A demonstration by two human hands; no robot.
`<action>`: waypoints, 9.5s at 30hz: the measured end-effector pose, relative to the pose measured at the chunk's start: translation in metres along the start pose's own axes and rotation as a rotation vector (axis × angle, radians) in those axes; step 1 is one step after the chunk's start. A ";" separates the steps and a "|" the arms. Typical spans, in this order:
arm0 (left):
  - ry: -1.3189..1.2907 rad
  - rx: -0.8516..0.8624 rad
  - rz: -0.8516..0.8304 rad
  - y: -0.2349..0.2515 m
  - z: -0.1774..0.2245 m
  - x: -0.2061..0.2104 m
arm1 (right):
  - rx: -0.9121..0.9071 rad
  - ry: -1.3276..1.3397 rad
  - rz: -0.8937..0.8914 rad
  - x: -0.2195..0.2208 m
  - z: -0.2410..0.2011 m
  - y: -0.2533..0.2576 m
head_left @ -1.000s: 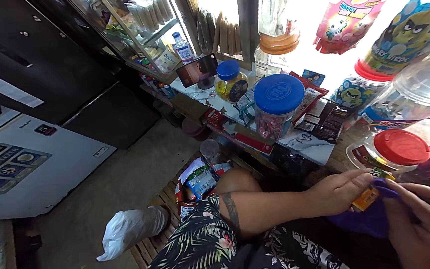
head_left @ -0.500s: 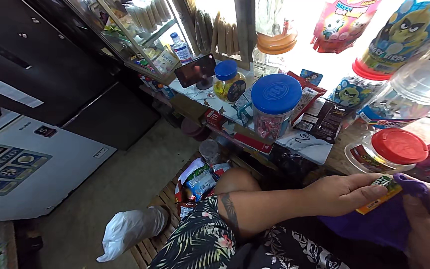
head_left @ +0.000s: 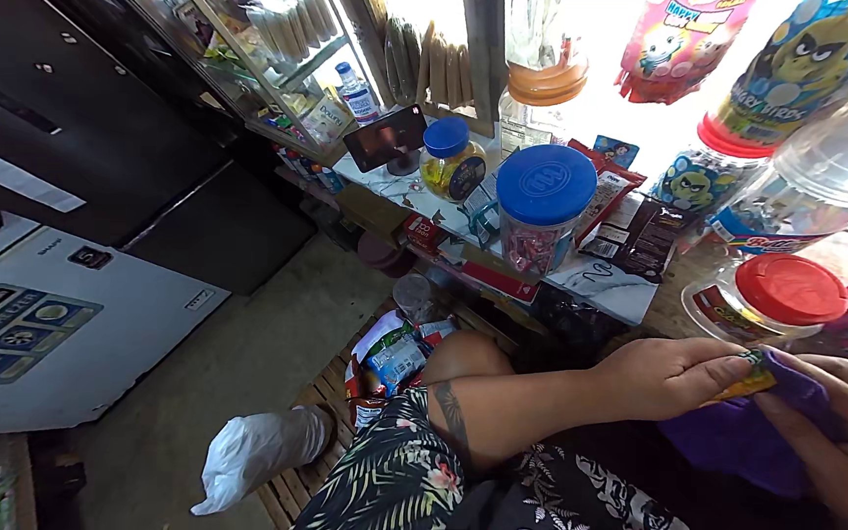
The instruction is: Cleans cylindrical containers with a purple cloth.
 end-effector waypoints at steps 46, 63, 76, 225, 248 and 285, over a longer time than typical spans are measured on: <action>-0.065 0.037 0.089 -0.004 0.001 -0.001 | -0.069 -0.060 0.118 0.004 -0.008 -0.003; 0.338 0.201 0.050 -0.004 0.000 0.001 | 0.133 0.096 0.005 -0.001 0.004 0.000; 0.224 0.246 0.034 -0.007 0.004 0.002 | 0.052 0.161 -0.028 0.002 0.000 0.000; -0.641 -0.244 0.178 0.002 -0.034 0.023 | 0.315 0.311 0.213 0.008 0.012 -0.008; -1.045 -0.378 0.320 -0.001 -0.032 0.019 | -0.206 -0.147 0.232 0.019 -0.013 -0.014; 0.119 0.219 -0.080 0.036 0.012 0.033 | 0.044 0.364 0.377 -0.036 -0.008 -0.018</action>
Point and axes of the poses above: each hand's wrist, its own y-axis towards the middle knuckle, its own x-axis out of the palm, z = x × y, the point moved 5 cm from there along y, towards the middle knuckle, and after that the axes turned 15 degrees about x, right-handed, at the moved point
